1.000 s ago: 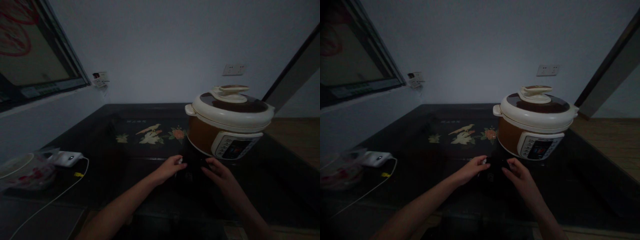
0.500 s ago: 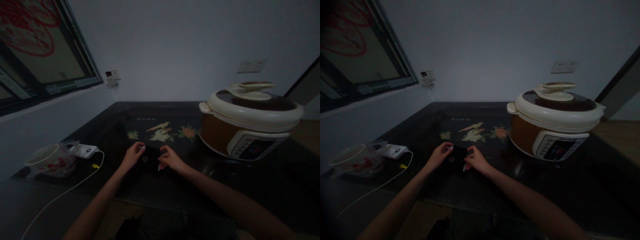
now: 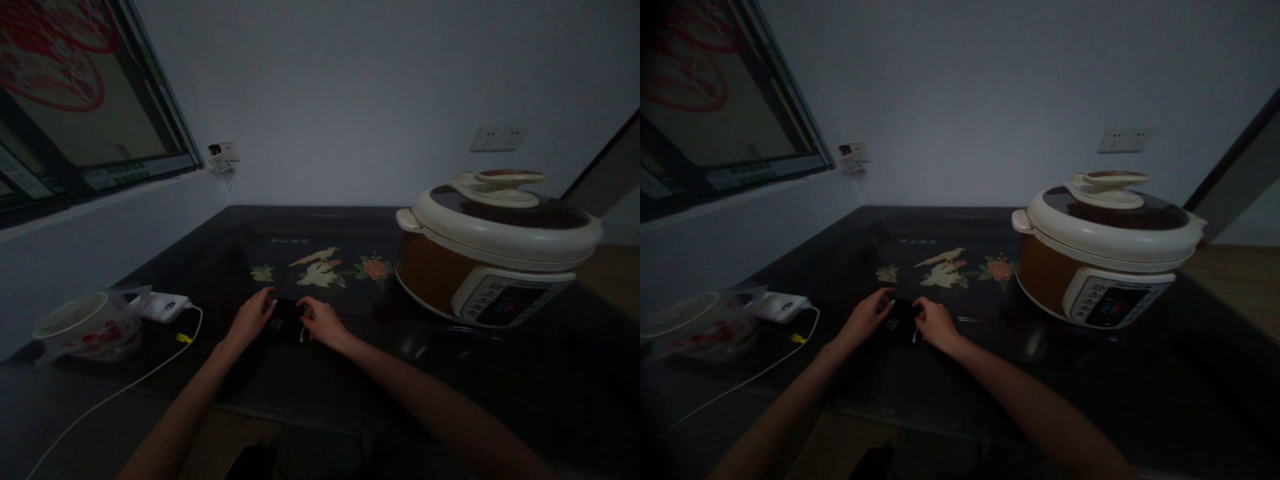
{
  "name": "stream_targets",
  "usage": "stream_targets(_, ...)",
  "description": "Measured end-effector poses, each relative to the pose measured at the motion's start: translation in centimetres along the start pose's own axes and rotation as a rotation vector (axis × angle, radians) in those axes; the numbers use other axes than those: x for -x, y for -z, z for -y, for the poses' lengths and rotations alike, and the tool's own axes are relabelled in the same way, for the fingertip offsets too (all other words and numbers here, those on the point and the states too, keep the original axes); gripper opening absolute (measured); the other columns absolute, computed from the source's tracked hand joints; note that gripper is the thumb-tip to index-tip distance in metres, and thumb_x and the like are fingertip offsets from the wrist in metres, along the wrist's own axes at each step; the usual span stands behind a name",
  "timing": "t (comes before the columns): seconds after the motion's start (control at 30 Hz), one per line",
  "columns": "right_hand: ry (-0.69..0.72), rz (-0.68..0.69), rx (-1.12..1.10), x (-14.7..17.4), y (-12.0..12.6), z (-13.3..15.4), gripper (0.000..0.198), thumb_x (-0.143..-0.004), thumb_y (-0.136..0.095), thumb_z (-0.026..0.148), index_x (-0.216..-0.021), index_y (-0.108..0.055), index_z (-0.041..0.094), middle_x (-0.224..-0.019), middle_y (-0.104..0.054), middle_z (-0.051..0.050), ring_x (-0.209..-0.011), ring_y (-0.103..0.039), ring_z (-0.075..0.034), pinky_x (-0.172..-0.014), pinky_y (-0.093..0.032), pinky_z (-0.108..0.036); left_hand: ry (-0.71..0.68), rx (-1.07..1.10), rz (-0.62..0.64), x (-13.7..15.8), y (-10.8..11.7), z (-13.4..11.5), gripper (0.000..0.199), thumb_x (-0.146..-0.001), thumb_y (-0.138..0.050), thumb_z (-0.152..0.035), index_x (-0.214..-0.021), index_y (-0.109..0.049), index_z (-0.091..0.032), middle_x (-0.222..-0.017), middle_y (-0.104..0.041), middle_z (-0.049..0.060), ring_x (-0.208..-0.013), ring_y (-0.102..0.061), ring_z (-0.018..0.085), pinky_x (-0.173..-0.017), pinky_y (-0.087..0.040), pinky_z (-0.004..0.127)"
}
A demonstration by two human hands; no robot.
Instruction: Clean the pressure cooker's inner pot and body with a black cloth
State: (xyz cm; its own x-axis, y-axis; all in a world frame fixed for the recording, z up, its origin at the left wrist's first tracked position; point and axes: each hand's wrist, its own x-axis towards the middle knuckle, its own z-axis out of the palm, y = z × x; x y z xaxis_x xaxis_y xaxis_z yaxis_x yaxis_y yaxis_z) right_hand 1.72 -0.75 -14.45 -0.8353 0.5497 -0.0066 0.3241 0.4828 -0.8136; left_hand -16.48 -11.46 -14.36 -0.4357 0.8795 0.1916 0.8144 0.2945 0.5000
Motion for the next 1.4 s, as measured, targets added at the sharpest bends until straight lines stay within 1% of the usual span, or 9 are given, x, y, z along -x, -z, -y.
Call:
stream_targets(0.23, 0.273, -0.029, 0.311, 2.5, 0.9, 0.6, 0.027, -0.088, -0.052, 0.015, -0.114, -0.062, 0.019, -0.126, -0.055, -0.012, -0.117, -0.051, -0.026, -0.096, -0.043, -0.041, -0.293, -0.171, -0.048, 1.5, -1.0, -2.4, 0.032, -0.091, -0.046, -0.024, -0.119, -0.06, -0.021, -0.124, -0.058, 0.011, -0.117, -0.053, 0.026, -0.101, -0.042, 0.044)
stream_targets(0.53, 0.458, 0.085, 0.483, 4.5, 1.9, -0.6, 0.027, -0.092, -0.054, 0.024, -0.117, -0.065, 0.018, -0.133, -0.059, -0.011, -0.13, -0.046, -0.026, -0.11, -0.035, -0.044, -0.359, -0.369, 0.089, 2.4, -4.7, -1.5, 0.046, -0.097, -0.037, -0.028, -0.142, -0.044, -0.028, -0.152, -0.039, 0.009, -0.14, -0.035, 0.025, -0.111, -0.033, 0.049)
stream_targets(0.8, 0.575, 0.158, 0.269, 14.3, 11.9, 0.6, 0.029, -0.094, -0.052, 0.033, -0.113, -0.068, 0.018, -0.123, -0.067, -0.008, -0.114, -0.061, -0.016, -0.099, -0.047, -0.026, -0.345, -0.548, 0.081, 2.5, -5.9, 0.2, 0.051, -0.097, -0.033, -0.042, -0.148, -0.032, -0.033, -0.156, -0.028, 0.006, -0.142, -0.029, 0.024, -0.112, -0.033, 0.048)
stream_targets(0.9, 0.51, 0.017, 0.206, 19.3, 17.3, 1.9, 0.024, -0.094, -0.053, 0.03, -0.109, -0.07, 0.021, -0.113, -0.071, -0.006, -0.107, -0.065, -0.013, -0.091, -0.051, -0.021, -0.327, -0.495, 0.151, 2.0, -5.9, 1.0, 0.053, -0.097, -0.03, -0.044, -0.148, -0.032, -0.031, -0.156, -0.025, 0.006, -0.142, -0.027, 0.025, -0.111, -0.032, 0.048)
stream_targets(1.0, 0.414, -0.321, 0.239, 22.9, 23.8, 2.3, 0.019, -0.093, -0.054, 0.027, -0.103, -0.07, 0.031, -0.102, -0.074, -0.001, -0.094, -0.069, -0.012, -0.081, -0.055, -0.02, -0.273, -0.402, 0.117, 0.4, -5.0, 0.2, 0.055, -0.092, -0.037, -0.05, -0.143, -0.044, -0.028, -0.155, -0.029, 0.009, -0.141, -0.029, 0.032, -0.108, -0.033, 0.056)
stream_targets(1.13, 0.158, -0.955, 0.301, 23.2, 33.7, -0.5, 0.018, -0.087, -0.059, 0.038, -0.084, -0.072, 0.025, -0.082, -0.073, -0.004, -0.077, -0.068, -0.017, -0.072, -0.055, -0.026, -0.31, -0.03, -0.005, -3.6, -1.4, -6.6, 0.055, -0.087, -0.045, -0.053, -0.133, -0.057, -0.025, -0.151, -0.041, 0.01, -0.137, -0.04, 0.031, -0.11, -0.036, 0.049)
stream_targets(1.2, -0.029, -1.104, 0.239, 21.5, 38.3, -2.9, 0.017, -0.089, -0.057, 0.03, -0.088, -0.069, 0.019, -0.085, -0.071, -0.007, -0.075, -0.064, -0.015, -0.074, -0.052, -0.025, -0.334, 0.215, -0.007, -6.1, 0.3, -12.2, 0.051, -0.085, -0.048, -0.055, -0.125, -0.062, -0.026, -0.138, -0.056, 0.008, -0.128, -0.051, 0.028, -0.107, -0.04, 0.045)
stream_targets(1.3, -0.261, -1.084, 0.16, 18.3, 42.9, -6.7, 0.011, -0.089, -0.056, 0.021, -0.093, -0.064, 0.014, -0.093, -0.068, -0.011, -0.072, -0.061, -0.013, -0.065, -0.049, -0.022, -0.274, 0.562, 0.122, -10.5, 0.5, -20.2, 0.045, -0.086, -0.05, -0.053, -0.117, -0.062, -0.023, -0.115, -0.069, 0.008, -0.103, -0.065, 0.024, -0.089, -0.051, 0.037)
stream_targets(1.4, -0.395, -0.977, 0.079, 16.1, 44.6, -9.7, 0.023, -0.091, -0.054, 0.031, -0.083, -0.063, 0.013, -0.078, -0.066, -0.011, -0.057, -0.058, -0.013, -0.051, -0.048, -0.024, -0.148, 0.782, 0.211, -14.8, -2.2, -25.2, 0.034, -0.083, -0.057, -0.046, -0.1, -0.064, -0.018, -0.09, -0.071, 0.008, -0.075, -0.064, 0.019, -0.068, -0.048, 0.03)
